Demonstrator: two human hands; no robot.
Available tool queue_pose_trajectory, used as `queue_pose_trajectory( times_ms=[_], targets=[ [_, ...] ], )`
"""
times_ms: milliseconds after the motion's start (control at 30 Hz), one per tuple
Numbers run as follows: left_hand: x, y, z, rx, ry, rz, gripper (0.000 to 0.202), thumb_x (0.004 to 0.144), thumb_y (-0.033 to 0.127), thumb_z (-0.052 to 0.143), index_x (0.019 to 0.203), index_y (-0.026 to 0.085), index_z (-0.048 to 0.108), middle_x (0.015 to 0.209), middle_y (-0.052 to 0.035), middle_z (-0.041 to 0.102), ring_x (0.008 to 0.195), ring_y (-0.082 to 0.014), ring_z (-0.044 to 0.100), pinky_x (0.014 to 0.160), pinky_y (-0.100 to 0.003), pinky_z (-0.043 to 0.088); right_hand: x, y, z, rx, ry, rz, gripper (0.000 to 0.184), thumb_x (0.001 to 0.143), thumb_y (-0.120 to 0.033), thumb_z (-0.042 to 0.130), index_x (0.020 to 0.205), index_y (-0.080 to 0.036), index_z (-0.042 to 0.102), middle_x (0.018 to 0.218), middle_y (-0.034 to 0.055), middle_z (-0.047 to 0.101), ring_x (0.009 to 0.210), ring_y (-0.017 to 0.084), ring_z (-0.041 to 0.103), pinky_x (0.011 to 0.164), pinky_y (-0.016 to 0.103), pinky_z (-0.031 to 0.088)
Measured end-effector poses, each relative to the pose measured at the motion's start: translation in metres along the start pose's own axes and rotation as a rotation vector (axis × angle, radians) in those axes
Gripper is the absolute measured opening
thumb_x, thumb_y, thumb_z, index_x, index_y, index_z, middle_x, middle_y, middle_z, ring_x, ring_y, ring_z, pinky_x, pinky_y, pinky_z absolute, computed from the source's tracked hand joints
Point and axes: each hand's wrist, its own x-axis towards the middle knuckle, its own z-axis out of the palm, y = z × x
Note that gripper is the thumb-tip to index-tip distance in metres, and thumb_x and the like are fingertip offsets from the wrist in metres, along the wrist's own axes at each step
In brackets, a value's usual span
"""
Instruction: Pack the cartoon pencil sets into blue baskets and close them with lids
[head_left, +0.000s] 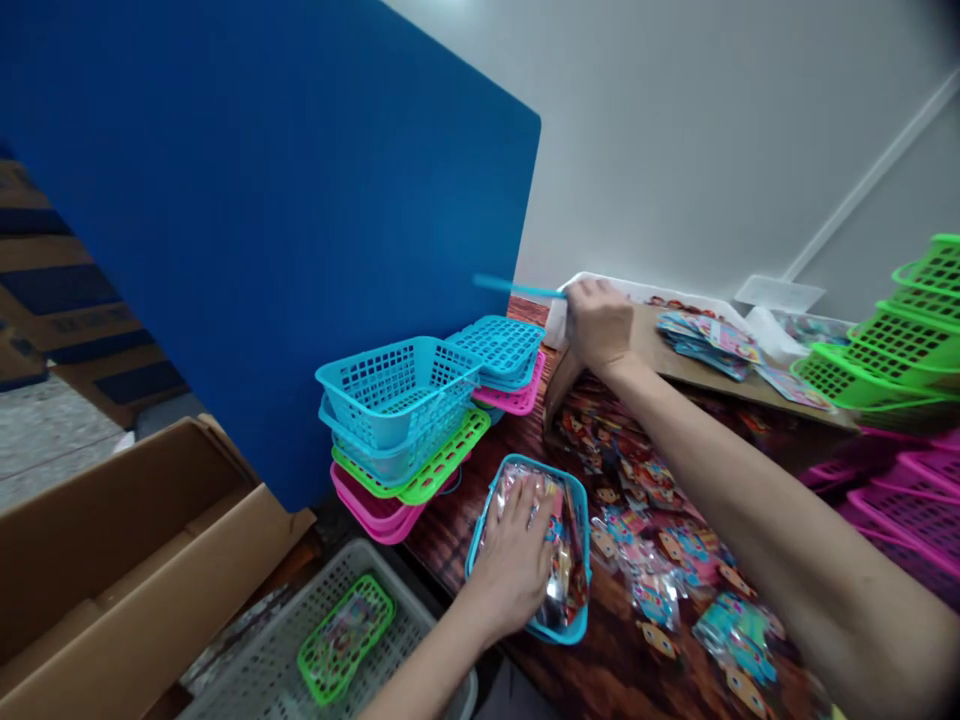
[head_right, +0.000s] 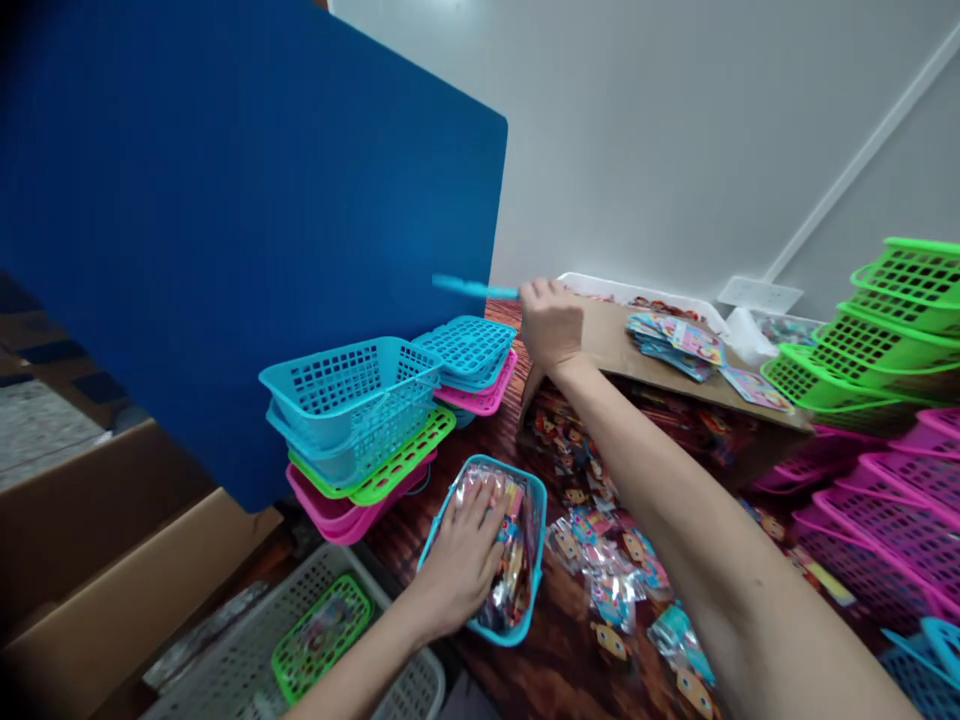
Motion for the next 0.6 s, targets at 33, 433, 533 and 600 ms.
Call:
queue_pose_trajectory(
  times_ms=[33, 433, 533, 600],
  targets=[
    [0.0, 0.002, 0.0, 0.022, 0.026, 0.014, 0.061, 0.1, 0.03, 0.035, 0.157, 0.023, 0.016, 0.164, -0.0052, 0.007, 0.152, -0.0243, 0.002, 0.122, -0.056, 0.007, -0.007, 0.001, -0.013, 0.083, 0.088, 0.1, 0.028, 0.094, -0.016, 0.038, 0.109, -0.011, 0.061, 0.102, 0.0144, 0.064, 0.099, 0.028, 0.055, 0.082, 0.039, 0.039],
    [-0.012, -0.017, -0.031, -0.432, 0.338, -0.068, 0.035, 0.097, 0.033, 0.043, 0.124, 0.027, 0.064, 0.145, -0.0057, 0.053, 0.138, -0.0256, 0.043, 0.12, -0.054, 0.017, -0.271, -0.037, -0.043, 1.528, -0.216, 1.41, 0.08, 0.054, -0.025, 0.072, 0.131, -0.018, 0.049, 0.064, -0.0062, 0.062, 0.045, 0.011, 0.049, 0.049, 0.024, 0.042],
    [-0.007, -0.031, -0.028, -0.734, 0.464, -0.241, 0.039, 0.093, 0.042, 0.049, 0.118, 0.018, 0.066, 0.136, -0.0123, 0.06, 0.129, -0.029, 0.053, 0.112, -0.046, 0.036, -0.284, -0.055, -0.033, 1.511, -0.273, 1.421, 0.079, 0.056, -0.027, 0.068, 0.132, -0.018, 0.049, 0.062, -0.0067, 0.061, 0.048, 0.013, 0.051, 0.052, 0.024, 0.042],
    [-0.003, -0.035, -0.022, -0.857, 0.434, -0.29, 0.048, 0.094, 0.048, 0.044, 0.122, 0.014, 0.064, 0.132, -0.0146, 0.063, 0.123, -0.0303, 0.058, 0.106, -0.045, 0.043, -0.28, -0.065, -0.031, 1.318, -0.338, 1.274, 0.072, 0.065, -0.031, 0.062, 0.135, -0.018, 0.049, 0.066, -0.0044, 0.064, 0.056, 0.016, 0.057, 0.058, 0.026, 0.044]
  ],
)
